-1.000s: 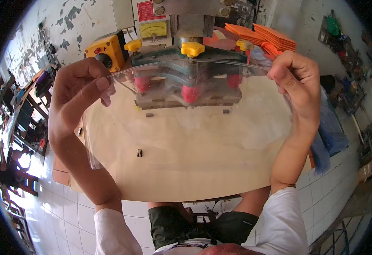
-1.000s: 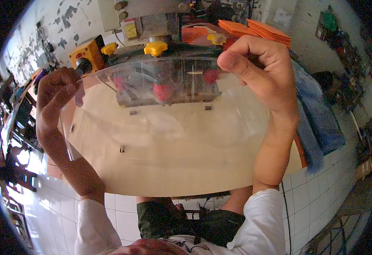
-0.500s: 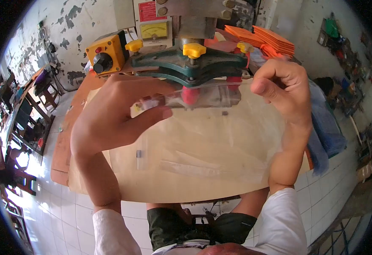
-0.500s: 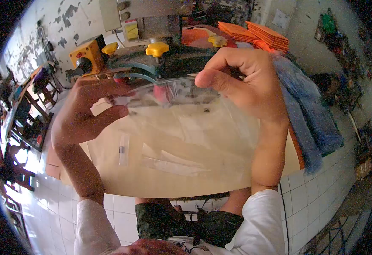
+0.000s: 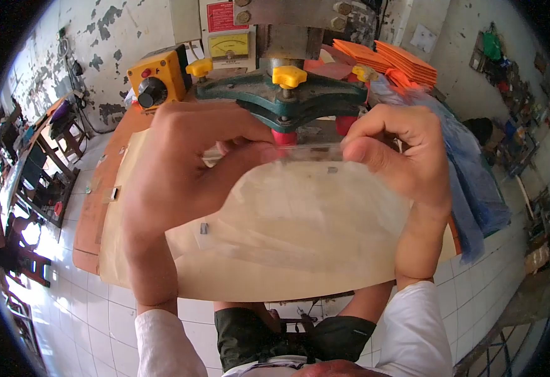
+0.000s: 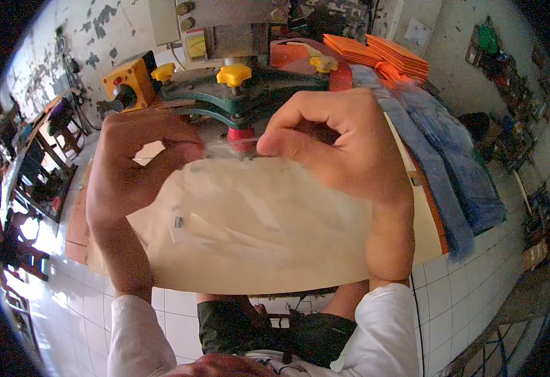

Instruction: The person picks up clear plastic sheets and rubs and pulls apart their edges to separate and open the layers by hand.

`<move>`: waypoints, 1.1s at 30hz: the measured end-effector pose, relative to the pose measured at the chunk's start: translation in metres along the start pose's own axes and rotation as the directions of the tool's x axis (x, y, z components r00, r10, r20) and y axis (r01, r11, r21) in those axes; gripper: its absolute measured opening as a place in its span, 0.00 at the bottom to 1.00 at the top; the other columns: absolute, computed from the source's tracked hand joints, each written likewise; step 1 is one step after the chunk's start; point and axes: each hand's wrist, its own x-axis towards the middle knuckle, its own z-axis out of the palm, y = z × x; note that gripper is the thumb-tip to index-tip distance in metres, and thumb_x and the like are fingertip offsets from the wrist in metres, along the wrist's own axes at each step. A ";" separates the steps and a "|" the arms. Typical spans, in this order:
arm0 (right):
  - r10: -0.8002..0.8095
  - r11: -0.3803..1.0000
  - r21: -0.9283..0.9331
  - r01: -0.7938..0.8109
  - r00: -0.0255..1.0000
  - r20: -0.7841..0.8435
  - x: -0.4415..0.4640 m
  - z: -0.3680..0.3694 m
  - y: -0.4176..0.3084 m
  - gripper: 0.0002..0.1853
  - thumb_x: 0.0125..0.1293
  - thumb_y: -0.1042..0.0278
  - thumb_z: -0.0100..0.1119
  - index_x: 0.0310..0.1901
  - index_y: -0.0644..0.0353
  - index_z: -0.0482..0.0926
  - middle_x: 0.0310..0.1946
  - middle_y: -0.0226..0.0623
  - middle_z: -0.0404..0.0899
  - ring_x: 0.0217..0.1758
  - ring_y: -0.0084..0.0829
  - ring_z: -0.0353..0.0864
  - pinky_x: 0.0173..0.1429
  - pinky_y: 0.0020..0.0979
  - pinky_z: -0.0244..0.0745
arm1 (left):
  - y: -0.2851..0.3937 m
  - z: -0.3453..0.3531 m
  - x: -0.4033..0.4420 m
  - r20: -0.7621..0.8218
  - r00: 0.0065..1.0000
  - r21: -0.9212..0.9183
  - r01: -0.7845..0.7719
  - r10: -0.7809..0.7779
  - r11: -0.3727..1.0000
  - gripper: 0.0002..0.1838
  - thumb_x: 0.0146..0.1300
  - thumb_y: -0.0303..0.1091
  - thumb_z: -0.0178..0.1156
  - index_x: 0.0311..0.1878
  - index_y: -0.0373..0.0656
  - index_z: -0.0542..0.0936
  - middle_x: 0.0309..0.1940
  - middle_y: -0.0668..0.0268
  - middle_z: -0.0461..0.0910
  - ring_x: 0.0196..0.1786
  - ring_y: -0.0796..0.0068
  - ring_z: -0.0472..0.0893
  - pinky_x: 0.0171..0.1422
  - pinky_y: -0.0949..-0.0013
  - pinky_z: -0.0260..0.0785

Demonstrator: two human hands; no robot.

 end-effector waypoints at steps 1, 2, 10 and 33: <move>0.000 1.000 -0.001 0.000 1.000 -0.001 0.000 -0.003 0.002 0.08 0.62 0.68 0.69 0.31 0.63 0.83 0.20 0.23 0.78 0.23 0.10 0.69 0.27 0.17 0.62 | 0.001 -0.005 0.000 0.018 0.999 0.013 0.036 -0.036 0.999 0.01 0.57 0.20 0.64 0.32 0.34 0.83 0.26 0.61 0.82 0.27 0.70 0.81 0.34 0.72 0.74; 0.010 1.000 0.002 -0.010 1.000 0.011 -0.001 -0.007 0.006 0.07 0.62 0.69 0.69 0.31 0.63 0.83 0.21 0.23 0.78 0.24 0.09 0.69 0.27 0.17 0.62 | 0.001 -0.008 -0.001 0.035 0.997 0.027 0.071 -0.072 0.997 0.01 0.57 0.19 0.64 0.33 0.34 0.82 0.25 0.61 0.81 0.27 0.70 0.81 0.34 0.72 0.73; 0.073 0.992 0.103 -0.077 0.996 0.047 -0.002 -0.018 0.009 0.08 0.64 0.67 0.68 0.33 0.63 0.82 0.21 0.21 0.76 0.25 0.09 0.69 0.28 0.16 0.62 | -0.010 -0.022 -0.008 0.107 0.982 -0.002 0.156 -0.155 0.988 0.01 0.57 0.19 0.63 0.33 0.32 0.81 0.26 0.60 0.82 0.28 0.71 0.81 0.35 0.72 0.74; 0.201 0.920 0.281 -0.274 0.944 0.263 -0.004 -0.029 0.002 0.09 0.66 0.67 0.57 0.37 0.66 0.80 0.26 0.29 0.78 0.28 0.17 0.76 0.32 0.21 0.71 | -0.017 -0.021 -0.007 0.070 0.981 -0.002 0.180 -0.179 0.984 0.03 0.59 0.21 0.62 0.32 0.31 0.81 0.24 0.63 0.80 0.26 0.78 0.78 0.34 0.75 0.72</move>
